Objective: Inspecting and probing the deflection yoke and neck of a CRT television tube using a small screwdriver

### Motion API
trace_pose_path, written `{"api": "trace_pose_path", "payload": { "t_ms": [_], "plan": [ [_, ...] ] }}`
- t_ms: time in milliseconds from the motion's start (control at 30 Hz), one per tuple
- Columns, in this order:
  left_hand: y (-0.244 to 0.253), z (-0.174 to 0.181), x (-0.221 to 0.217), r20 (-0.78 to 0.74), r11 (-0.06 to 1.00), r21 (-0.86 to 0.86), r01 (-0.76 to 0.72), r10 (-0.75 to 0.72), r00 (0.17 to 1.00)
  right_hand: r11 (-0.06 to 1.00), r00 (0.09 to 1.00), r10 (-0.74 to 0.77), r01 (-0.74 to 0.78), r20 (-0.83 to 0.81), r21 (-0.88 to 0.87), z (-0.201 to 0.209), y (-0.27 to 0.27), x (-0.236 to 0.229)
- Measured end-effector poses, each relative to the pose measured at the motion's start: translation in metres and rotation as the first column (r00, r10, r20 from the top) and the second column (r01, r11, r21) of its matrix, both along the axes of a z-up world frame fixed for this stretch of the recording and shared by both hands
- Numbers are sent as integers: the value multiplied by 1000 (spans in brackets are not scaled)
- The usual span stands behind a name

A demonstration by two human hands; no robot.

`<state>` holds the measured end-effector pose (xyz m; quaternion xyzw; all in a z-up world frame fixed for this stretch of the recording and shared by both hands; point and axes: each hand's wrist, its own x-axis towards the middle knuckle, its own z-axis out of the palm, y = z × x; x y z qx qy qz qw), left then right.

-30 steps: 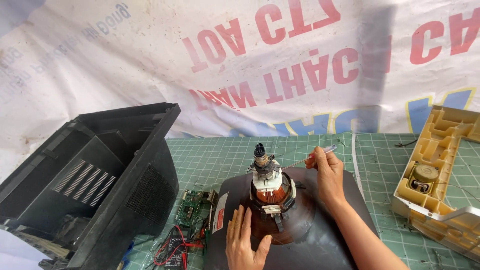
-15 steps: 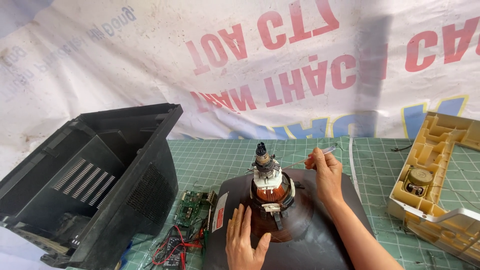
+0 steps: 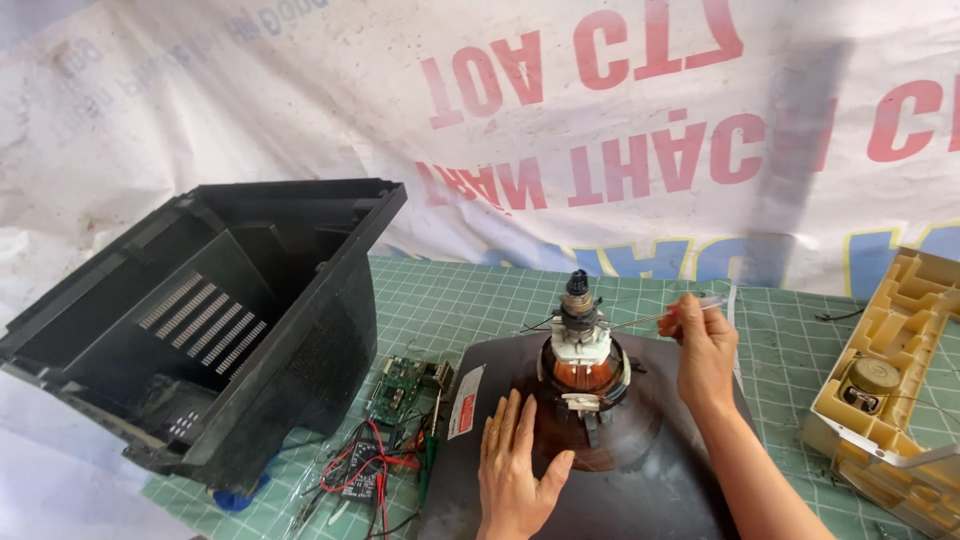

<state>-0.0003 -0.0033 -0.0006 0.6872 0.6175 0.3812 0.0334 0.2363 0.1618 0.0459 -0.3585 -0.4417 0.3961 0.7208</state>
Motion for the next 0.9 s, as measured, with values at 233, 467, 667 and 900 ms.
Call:
{"api": "trace_pose_path", "payload": {
  "t_ms": [233, 467, 667, 900],
  "plan": [
    [-3, 4, 1, 13, 999, 38, 25, -26, 1000, 917, 931, -362, 346, 47, 201, 5, -73, 2],
    [-6, 7, 2, 23, 993, 108, 40, -43, 999, 566, 672, -633, 62, 385, 822, 14, -134, -35],
    [-7, 8, 0, 39, 991, 120, 60, -65, 997, 548, 542, -677, -81, 498, 832, 10, -140, -52],
    [-6, 8, 0, 56, 990, 118, 76, -83, 995, 539, 390, -746, -124, 540, 833, 14, -144, -63]
  ]
}}
